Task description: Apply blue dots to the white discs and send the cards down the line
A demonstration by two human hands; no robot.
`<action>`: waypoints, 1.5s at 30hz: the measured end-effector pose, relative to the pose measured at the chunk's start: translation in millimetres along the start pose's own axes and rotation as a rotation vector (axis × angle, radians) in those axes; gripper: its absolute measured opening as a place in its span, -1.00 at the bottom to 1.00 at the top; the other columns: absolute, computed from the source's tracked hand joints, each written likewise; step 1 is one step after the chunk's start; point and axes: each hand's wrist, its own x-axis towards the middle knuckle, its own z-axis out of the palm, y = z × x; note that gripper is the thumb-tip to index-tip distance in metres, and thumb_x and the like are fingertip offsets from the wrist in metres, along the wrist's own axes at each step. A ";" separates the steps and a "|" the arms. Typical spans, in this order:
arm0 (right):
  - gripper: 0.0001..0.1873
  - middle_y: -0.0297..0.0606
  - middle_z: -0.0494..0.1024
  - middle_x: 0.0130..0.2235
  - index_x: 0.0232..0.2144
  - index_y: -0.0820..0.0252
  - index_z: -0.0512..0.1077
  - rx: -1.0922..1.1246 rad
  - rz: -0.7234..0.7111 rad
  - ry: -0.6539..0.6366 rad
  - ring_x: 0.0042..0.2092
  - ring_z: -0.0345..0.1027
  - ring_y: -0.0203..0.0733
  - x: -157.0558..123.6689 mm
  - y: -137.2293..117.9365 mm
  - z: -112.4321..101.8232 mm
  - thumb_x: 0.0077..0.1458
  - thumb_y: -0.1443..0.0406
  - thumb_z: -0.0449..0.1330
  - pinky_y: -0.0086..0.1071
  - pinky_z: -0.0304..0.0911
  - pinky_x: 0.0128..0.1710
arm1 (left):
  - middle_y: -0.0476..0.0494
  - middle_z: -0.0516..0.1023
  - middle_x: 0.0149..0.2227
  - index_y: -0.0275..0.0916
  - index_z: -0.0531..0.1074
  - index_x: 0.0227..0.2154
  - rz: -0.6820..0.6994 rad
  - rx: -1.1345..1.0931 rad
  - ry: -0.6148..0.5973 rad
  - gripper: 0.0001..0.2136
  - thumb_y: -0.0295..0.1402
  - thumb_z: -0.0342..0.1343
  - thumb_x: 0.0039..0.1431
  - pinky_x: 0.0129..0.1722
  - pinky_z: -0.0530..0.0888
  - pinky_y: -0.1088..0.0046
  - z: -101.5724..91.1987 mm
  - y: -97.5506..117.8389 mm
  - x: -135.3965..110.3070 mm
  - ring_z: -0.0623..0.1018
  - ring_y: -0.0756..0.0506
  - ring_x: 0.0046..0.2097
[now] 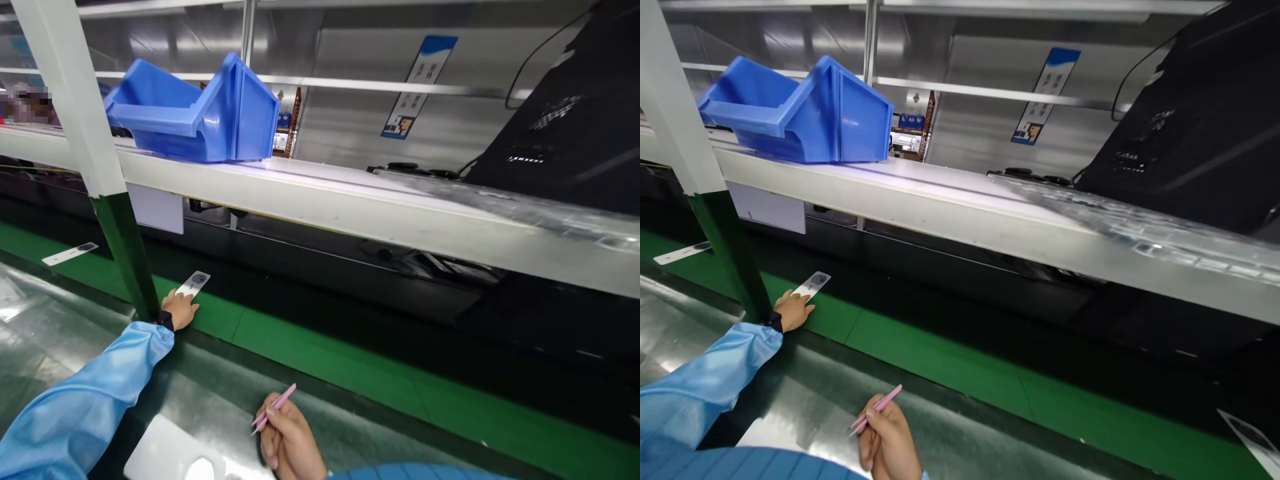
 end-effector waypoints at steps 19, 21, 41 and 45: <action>-0.46 -0.29 0.45 -0.61 -0.60 0.23 0.36 -0.370 -0.040 0.385 -0.57 0.35 -0.26 -68.5 -63.9 7.5 -0.48 -0.03 0.46 -0.45 0.23 -0.61 | -0.04 0.37 0.14 0.02 0.45 -0.06 0.444 -0.321 -0.354 -0.64 -0.25 0.24 0.03 0.21 -0.03 0.00 33.3 35.8 -207.3 0.09 -0.32 0.28; -0.43 -0.28 0.46 -0.61 -0.61 0.22 0.36 -0.405 0.021 0.434 -0.57 0.36 -0.24 -75.6 -55.7 7.7 -0.55 -0.06 0.45 -0.43 0.25 -0.60 | -0.05 0.41 0.11 0.00 0.45 -0.06 0.457 -0.333 -0.354 -0.67 -0.26 0.22 0.06 0.20 -0.04 0.02 33.5 35.6 -207.2 0.12 -0.31 0.27; -0.60 -0.28 0.49 -0.60 -0.59 0.23 0.34 -0.452 0.100 0.651 -0.55 0.39 -0.25 -95.8 -50.2 -21.1 -0.49 0.14 0.39 -0.45 0.34 -0.57 | 0.01 0.49 0.03 -0.03 0.45 -0.16 0.562 -0.480 -0.268 -0.70 -0.35 0.29 0.00 0.12 -0.05 0.11 57.8 38.8 -213.5 0.29 -0.21 0.18; -0.74 -0.29 0.48 -0.60 -0.58 0.23 0.34 -0.449 0.056 0.639 -0.54 0.40 -0.26 -86.5 -57.5 -22.1 -0.33 0.27 0.35 -0.46 0.35 -0.55 | -0.01 0.48 0.04 -0.05 0.46 -0.16 0.572 -0.489 -0.246 -0.72 -0.36 0.26 0.03 0.14 -0.05 0.14 62.0 37.7 -214.9 0.30 -0.19 0.18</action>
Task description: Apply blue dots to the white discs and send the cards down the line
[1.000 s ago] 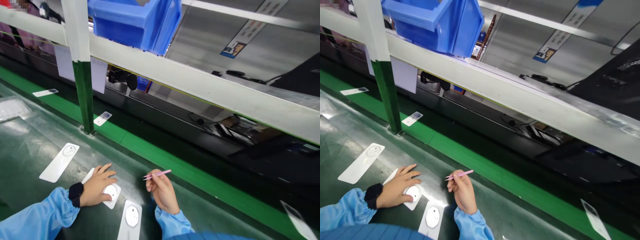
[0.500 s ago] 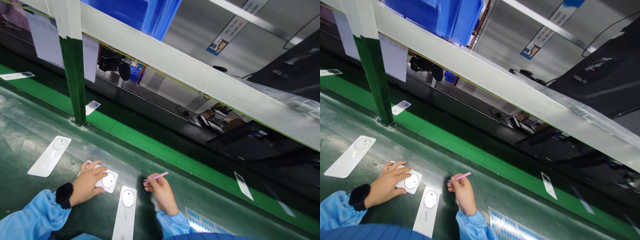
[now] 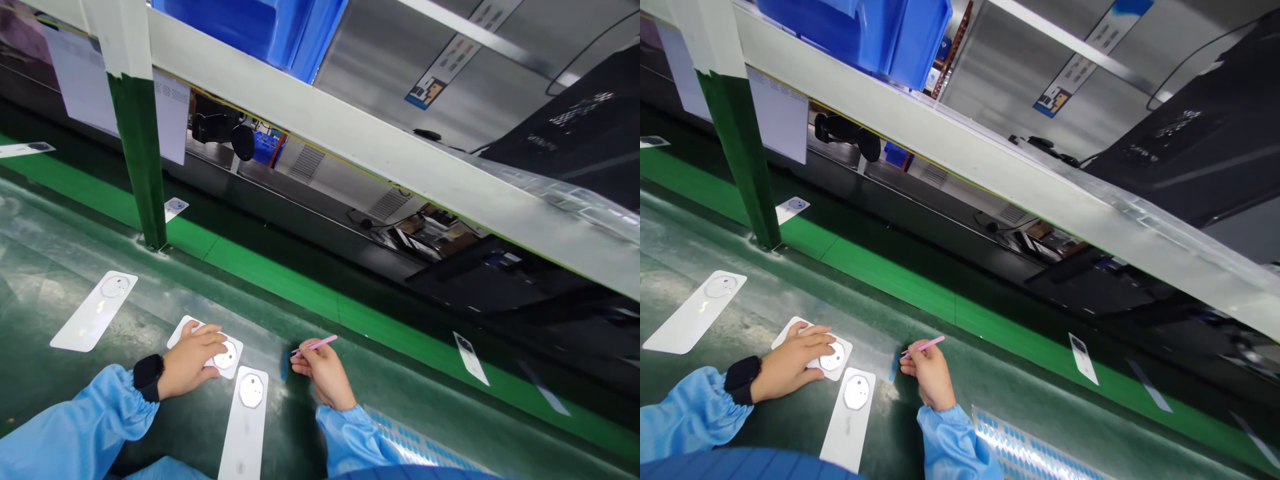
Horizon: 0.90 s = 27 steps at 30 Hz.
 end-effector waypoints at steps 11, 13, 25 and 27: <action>-0.85 -0.33 0.46 -0.65 -0.59 0.25 0.33 -0.092 0.029 -0.044 -0.61 0.35 -0.32 16.2 -4.4 3.4 -0.12 0.44 0.25 -0.50 0.32 -0.64 | -0.01 0.49 0.01 -0.08 0.48 -0.21 0.015 -0.042 0.033 -0.76 -0.42 0.26 0.02 0.16 -0.01 0.24 -8.9 7.2 -6.1 0.33 -0.15 0.17; -0.84 -0.34 0.46 -0.66 -0.61 0.25 0.33 -0.106 0.022 -0.050 -0.63 0.33 -0.33 17.1 -3.6 3.8 -0.13 0.42 0.27 -0.50 0.31 -0.65 | 0.01 0.49 0.01 -0.07 0.48 -0.20 0.017 -0.022 0.033 -0.75 -0.42 0.26 0.01 0.16 0.00 0.24 -7.9 5.9 -6.6 0.34 -0.15 0.16; -0.50 -0.29 0.49 -0.61 -0.66 0.23 0.37 0.065 0.059 -0.134 -0.47 0.45 -0.21 8.7 -4.9 -12.0 -0.61 0.06 0.49 -0.41 0.40 -0.45 | -0.03 0.47 0.03 -0.07 0.47 -0.16 0.040 -0.005 0.074 -0.70 -0.32 0.30 0.00 0.14 0.08 0.25 -0.5 1.4 -6.9 0.39 -0.14 0.10; -0.46 -0.27 0.49 -0.61 -0.67 0.24 0.38 0.073 0.039 -0.100 -0.46 0.45 -0.20 3.4 -10.3 -10.0 -0.65 0.02 0.49 -0.43 0.39 -0.46 | -0.07 0.44 0.05 -0.08 0.46 -0.15 0.029 0.013 0.077 -0.69 -0.30 0.29 0.00 0.14 0.09 0.23 -0.7 1.8 -7.0 0.37 -0.16 0.12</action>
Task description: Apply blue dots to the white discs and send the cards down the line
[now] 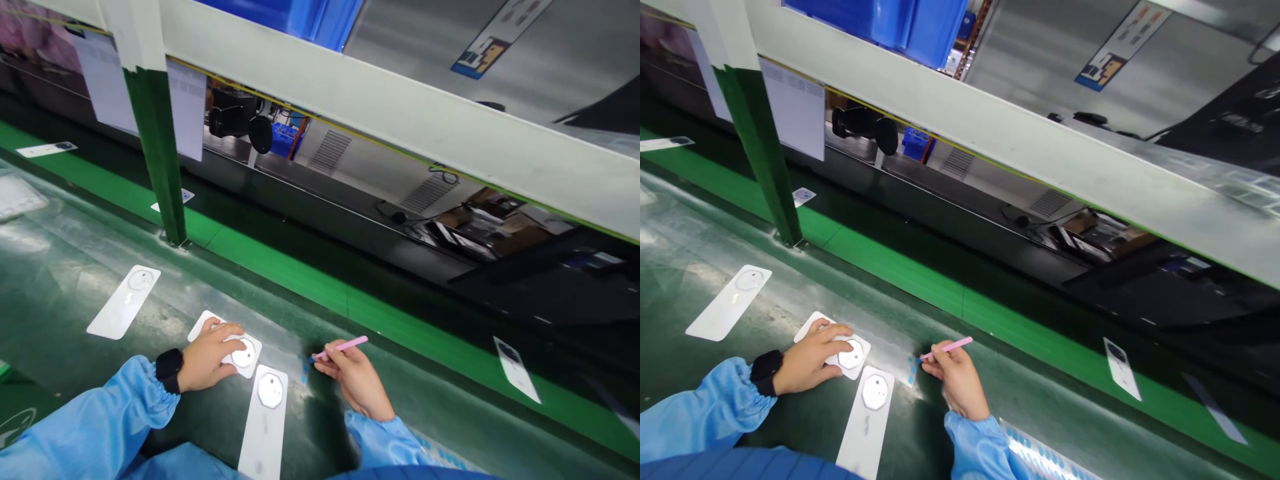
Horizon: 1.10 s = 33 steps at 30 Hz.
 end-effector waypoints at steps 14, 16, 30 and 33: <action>-0.50 -0.36 0.42 -0.68 -0.64 0.21 0.33 -0.070 -0.028 -0.142 -0.62 0.34 -0.31 -7.8 24.2 101.4 -0.48 -0.02 0.41 -0.51 0.22 -0.68 | -0.12 0.43 0.06 -0.07 0.42 -0.08 -0.092 0.068 -0.044 -0.58 -0.09 0.26 -0.02 0.13 0.05 0.07 -8.3 4.5 1.9 0.23 -0.28 0.21; -0.51 -0.38 0.41 -0.67 -0.63 0.21 0.33 -0.067 -0.036 -0.120 -0.62 0.35 -0.30 -5.2 27.7 102.1 -0.47 0.00 0.41 -0.51 0.22 -0.69 | -0.12 0.41 0.07 -0.08 0.43 -0.10 -0.105 0.092 0.006 -0.58 -0.08 0.27 -0.04 0.12 0.07 0.08 -8.4 3.9 1.1 0.24 -0.29 0.19; -0.65 -0.31 0.43 -0.68 -0.67 0.25 0.34 0.092 0.114 -0.128 -0.62 0.35 -0.34 12.2 24.4 89.5 -0.32 0.21 0.43 -0.54 0.31 -0.64 | -0.14 0.56 -0.28 -0.24 0.34 -0.08 -0.412 0.295 -0.057 -0.73 -0.28 0.07 0.18 -0.15 0.31 0.27 -47.8 11.8 12.5 0.52 -0.21 -0.18; -0.67 -0.31 0.43 -0.68 -0.67 0.25 0.34 0.092 0.114 -0.144 -0.63 0.35 -0.34 12.2 23.8 88.8 -0.29 0.23 0.42 -0.54 0.31 -0.64 | -0.14 0.45 0.02 -0.15 0.35 -0.06 -0.355 0.274 -0.067 -0.56 -0.23 0.27 -0.03 0.01 0.23 0.15 -48.0 3.2 10.9 0.31 -0.29 0.13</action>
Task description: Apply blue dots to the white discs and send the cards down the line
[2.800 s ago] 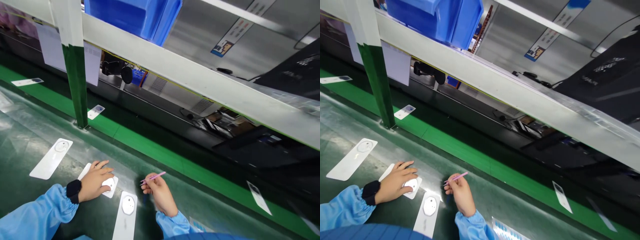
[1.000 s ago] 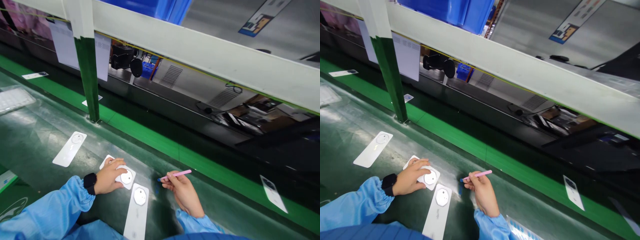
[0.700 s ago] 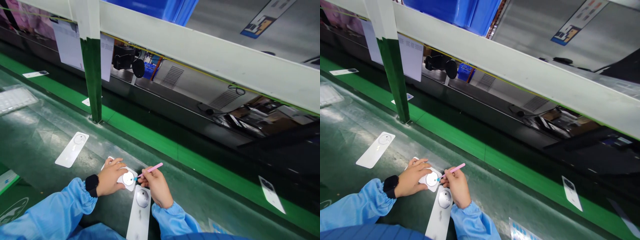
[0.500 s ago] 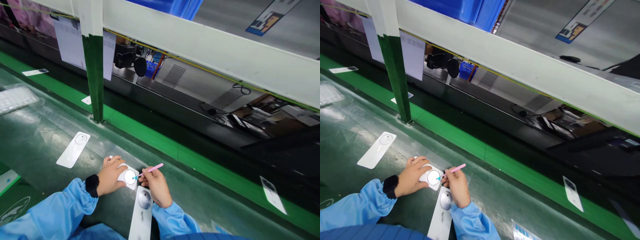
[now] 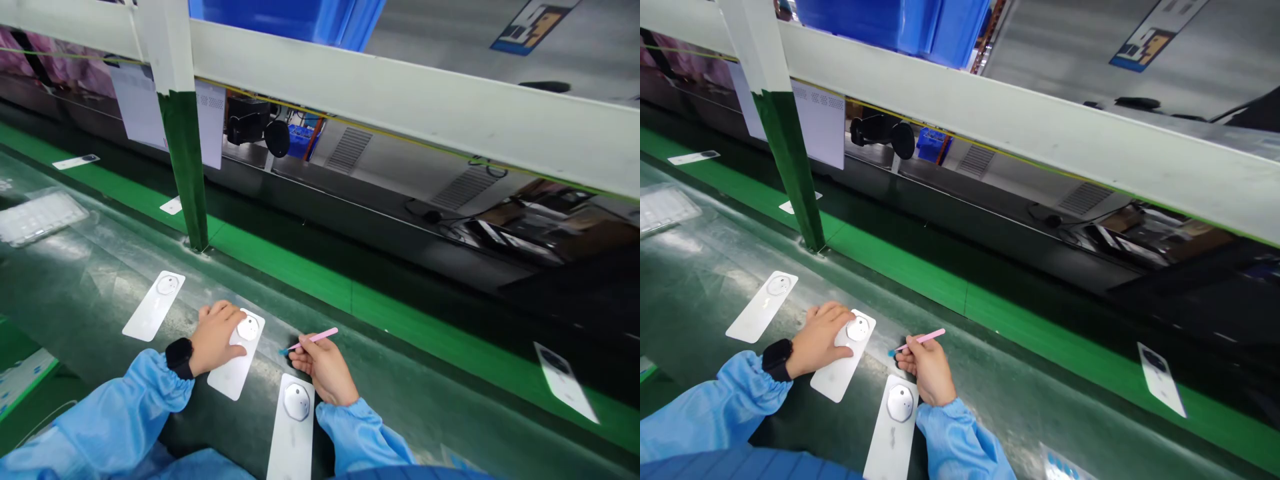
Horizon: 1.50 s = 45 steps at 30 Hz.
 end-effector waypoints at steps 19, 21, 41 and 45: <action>-0.66 -0.41 0.38 -0.71 -0.65 0.21 0.32 -0.368 -0.137 -0.049 -0.75 0.08 -0.45 7.4 5.9 27.1 -0.33 0.06 0.26 -0.56 -0.07 -0.82 | -0.06 0.37 0.12 -0.02 0.39 -0.01 0.239 -0.125 0.047 -0.45 0.00 0.28 -0.10 0.18 0.04 -0.02 34.6 7.3 -10.4 0.11 -0.32 0.27; -0.65 -0.44 0.33 -0.75 -0.67 0.21 0.32 -0.380 -0.128 -0.047 -0.76 0.04 -0.45 5.8 5.8 26.2 -0.32 0.05 0.26 -0.56 -0.09 -0.81 | -0.06 0.37 0.12 -0.03 0.39 -0.02 0.237 -0.134 0.043 -0.46 0.00 0.28 -0.09 0.19 0.04 -0.03 34.7 8.2 -10.8 0.11 -0.33 0.27; -0.66 -0.45 0.26 -0.81 -0.65 0.20 0.31 -0.436 -0.112 -0.028 -0.78 -0.02 -0.45 5.7 8.9 25.6 -0.24 0.04 0.21 -0.53 -0.13 -0.78 | -0.06 0.35 0.14 -0.03 0.37 -0.02 0.226 -0.145 -0.003 -0.47 -0.04 0.28 -0.07 0.18 0.05 -0.06 30.5 9.7 -12.3 0.09 -0.34 0.27; -0.68 -0.45 0.26 -0.82 -0.65 0.20 0.31 -0.444 -0.112 -0.034 -0.78 -0.02 -0.44 6.1 9.7 25.7 -0.21 0.06 0.20 -0.52 -0.12 -0.78 | -0.04 0.35 0.14 -0.03 0.37 -0.03 0.224 -0.158 0.014 -0.48 -0.05 0.28 -0.08 0.18 0.04 -0.05 31.2 9.5 -12.2 0.10 -0.33 0.27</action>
